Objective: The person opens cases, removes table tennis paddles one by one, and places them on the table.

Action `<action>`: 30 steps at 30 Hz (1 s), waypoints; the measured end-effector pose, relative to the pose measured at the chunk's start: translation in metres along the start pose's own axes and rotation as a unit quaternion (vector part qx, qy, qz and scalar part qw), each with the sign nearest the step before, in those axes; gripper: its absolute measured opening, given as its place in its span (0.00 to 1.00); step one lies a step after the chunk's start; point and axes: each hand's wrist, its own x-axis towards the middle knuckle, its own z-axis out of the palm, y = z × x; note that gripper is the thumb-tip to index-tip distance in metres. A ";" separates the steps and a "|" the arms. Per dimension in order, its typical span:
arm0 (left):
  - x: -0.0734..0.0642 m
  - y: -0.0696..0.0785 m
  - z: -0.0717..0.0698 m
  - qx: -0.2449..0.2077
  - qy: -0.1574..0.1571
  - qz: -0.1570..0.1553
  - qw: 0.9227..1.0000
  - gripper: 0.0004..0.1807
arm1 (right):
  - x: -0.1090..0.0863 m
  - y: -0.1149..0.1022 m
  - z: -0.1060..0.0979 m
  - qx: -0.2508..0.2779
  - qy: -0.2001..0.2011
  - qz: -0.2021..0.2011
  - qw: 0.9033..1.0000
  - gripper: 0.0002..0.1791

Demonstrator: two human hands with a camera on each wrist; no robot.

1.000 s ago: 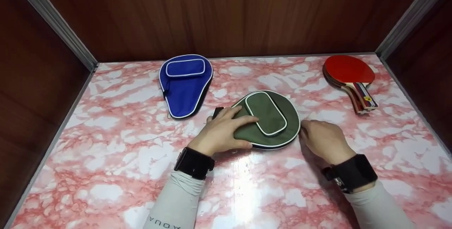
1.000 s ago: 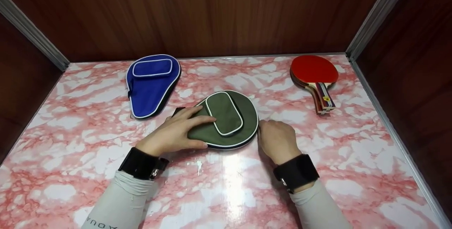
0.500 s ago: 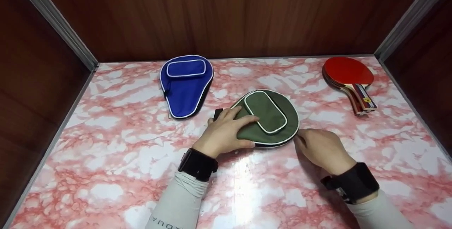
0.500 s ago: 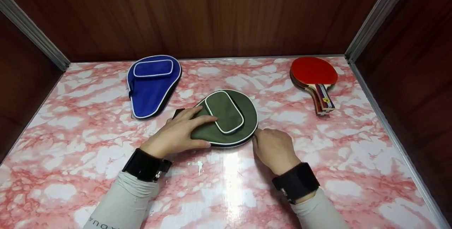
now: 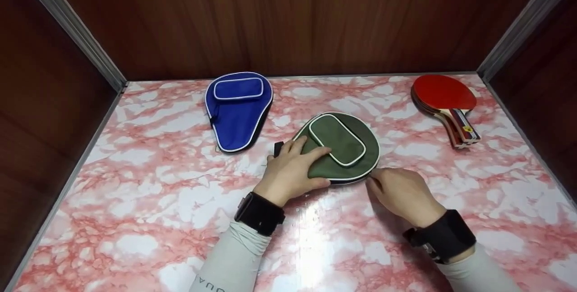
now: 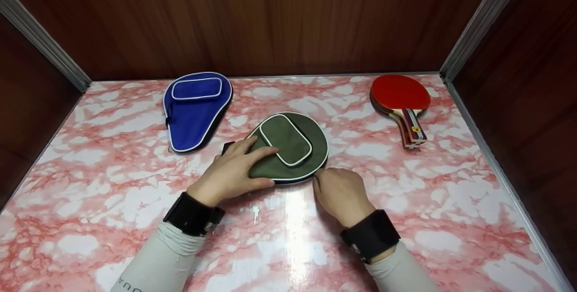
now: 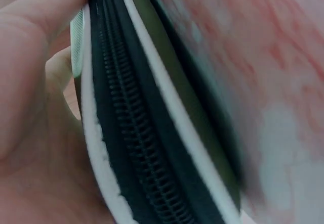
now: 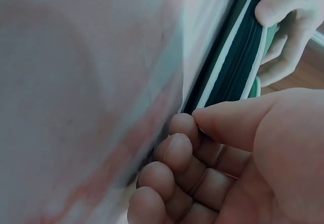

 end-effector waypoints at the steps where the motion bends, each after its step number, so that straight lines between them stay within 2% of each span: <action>1: 0.000 0.002 0.001 0.003 0.002 -0.004 1.000 0.42 | 0.001 -0.001 0.000 -0.001 0.000 -0.001 1.000 0.15; 7: 0.000 0.012 0.003 0.031 0.005 -0.017 0.999 0.43 | 0.006 -0.003 0.001 -0.005 0.000 0.011 1.000 0.15; 10: -0.002 0.012 0.001 0.024 -0.007 -0.015 1.000 0.42 | 0.009 -0.002 0.000 -0.005 -0.003 0.024 1.000 0.14; 14: -0.005 0.008 -0.005 0.000 -0.038 0.019 0.999 0.38 | 0.017 0.003 -0.001 -0.006 -0.005 0.037 0.999 0.16; 18: -0.008 0.003 -0.013 -0.023 -0.073 0.063 0.995 0.34 | 0.028 0.013 -0.003 -0.012 -0.020 0.055 0.998 0.18; 22: -0.011 0.004 -0.019 -0.052 -0.108 0.090 0.989 0.37 | 0.042 0.024 -0.007 -0.020 -0.051 0.074 0.996 0.17; 24: -0.013 0.005 -0.021 -0.063 -0.120 0.101 0.986 0.39 | 0.049 0.030 -0.009 -0.022 -0.053 0.078 0.995 0.16; 27: -0.014 0.007 -0.020 -0.068 -0.122 0.115 0.984 0.41 | 0.060 0.036 -0.010 -0.029 -0.049 0.075 0.996 0.13; 30: -0.014 0.008 -0.016 -0.060 -0.110 0.121 0.985 0.42 | 0.067 0.039 -0.010 -0.037 -0.045 0.066 0.996 0.10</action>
